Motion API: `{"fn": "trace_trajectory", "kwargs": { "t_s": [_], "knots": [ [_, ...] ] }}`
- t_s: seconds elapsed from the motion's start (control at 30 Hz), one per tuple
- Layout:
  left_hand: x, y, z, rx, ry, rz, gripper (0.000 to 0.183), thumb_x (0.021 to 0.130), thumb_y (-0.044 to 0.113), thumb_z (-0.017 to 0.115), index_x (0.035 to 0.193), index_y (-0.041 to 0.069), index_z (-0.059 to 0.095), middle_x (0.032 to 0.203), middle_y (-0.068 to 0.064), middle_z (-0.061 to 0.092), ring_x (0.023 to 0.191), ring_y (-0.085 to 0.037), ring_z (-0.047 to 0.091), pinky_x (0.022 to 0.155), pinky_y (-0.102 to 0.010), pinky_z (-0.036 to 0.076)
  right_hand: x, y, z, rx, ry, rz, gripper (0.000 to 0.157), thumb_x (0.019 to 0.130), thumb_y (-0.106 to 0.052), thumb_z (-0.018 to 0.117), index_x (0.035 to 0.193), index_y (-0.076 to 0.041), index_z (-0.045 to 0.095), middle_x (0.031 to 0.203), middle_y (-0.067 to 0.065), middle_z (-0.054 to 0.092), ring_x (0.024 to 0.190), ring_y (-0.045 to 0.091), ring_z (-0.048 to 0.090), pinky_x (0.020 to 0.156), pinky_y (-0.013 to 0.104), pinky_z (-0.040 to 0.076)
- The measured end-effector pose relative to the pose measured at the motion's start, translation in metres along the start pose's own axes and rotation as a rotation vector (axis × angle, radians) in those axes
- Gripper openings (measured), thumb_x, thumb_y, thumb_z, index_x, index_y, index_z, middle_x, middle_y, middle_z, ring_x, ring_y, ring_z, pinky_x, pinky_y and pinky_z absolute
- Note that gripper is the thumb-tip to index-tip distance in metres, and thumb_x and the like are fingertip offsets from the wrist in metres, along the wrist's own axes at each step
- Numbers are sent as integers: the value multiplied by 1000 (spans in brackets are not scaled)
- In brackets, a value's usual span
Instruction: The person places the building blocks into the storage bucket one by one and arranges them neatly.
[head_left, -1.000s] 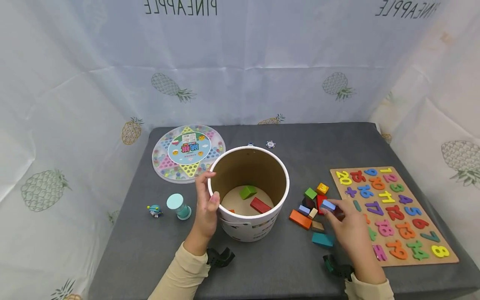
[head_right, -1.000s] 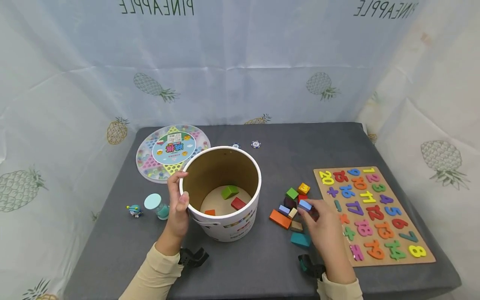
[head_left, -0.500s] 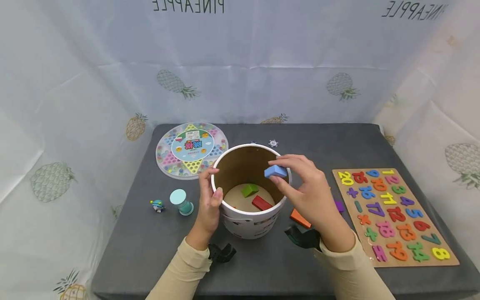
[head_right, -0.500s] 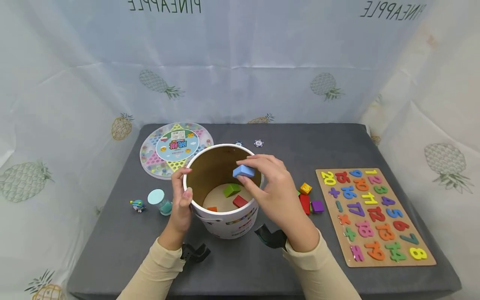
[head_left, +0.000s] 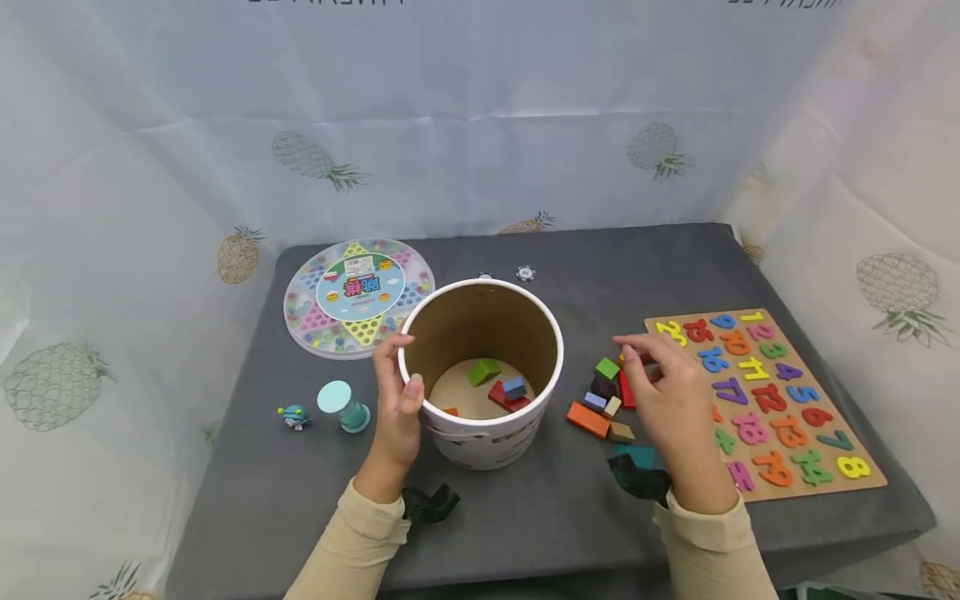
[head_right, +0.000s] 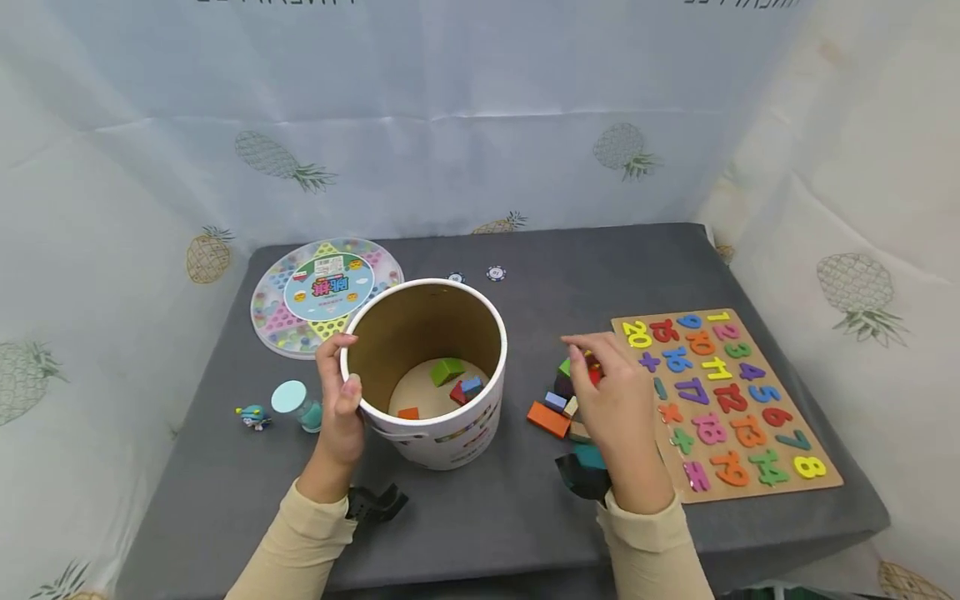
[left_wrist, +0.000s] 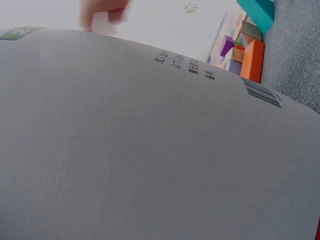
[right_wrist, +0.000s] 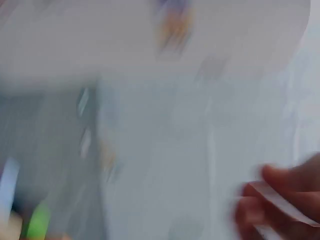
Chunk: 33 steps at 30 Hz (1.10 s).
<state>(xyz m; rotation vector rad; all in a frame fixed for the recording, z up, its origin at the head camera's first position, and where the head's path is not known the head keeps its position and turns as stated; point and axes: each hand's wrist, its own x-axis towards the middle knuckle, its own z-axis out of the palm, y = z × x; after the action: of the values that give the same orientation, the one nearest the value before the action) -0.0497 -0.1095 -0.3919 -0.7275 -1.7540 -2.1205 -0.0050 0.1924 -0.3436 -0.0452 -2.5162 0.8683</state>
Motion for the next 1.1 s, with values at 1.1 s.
{"fn": "trace_trajectory", "kwargs": {
  "t_s": [1.1],
  "knots": [
    [-2, 0, 4, -14, 30, 47, 51, 85, 17, 38, 130, -2, 24, 133, -32, 28, 122, -50, 29, 100, -41, 33, -18, 74, 6, -119, -152, 204, 37, 84, -21, 73, 118, -13, 63, 94, 9, 56, 66, 19, 47, 49, 27, 41]
  ]
}}
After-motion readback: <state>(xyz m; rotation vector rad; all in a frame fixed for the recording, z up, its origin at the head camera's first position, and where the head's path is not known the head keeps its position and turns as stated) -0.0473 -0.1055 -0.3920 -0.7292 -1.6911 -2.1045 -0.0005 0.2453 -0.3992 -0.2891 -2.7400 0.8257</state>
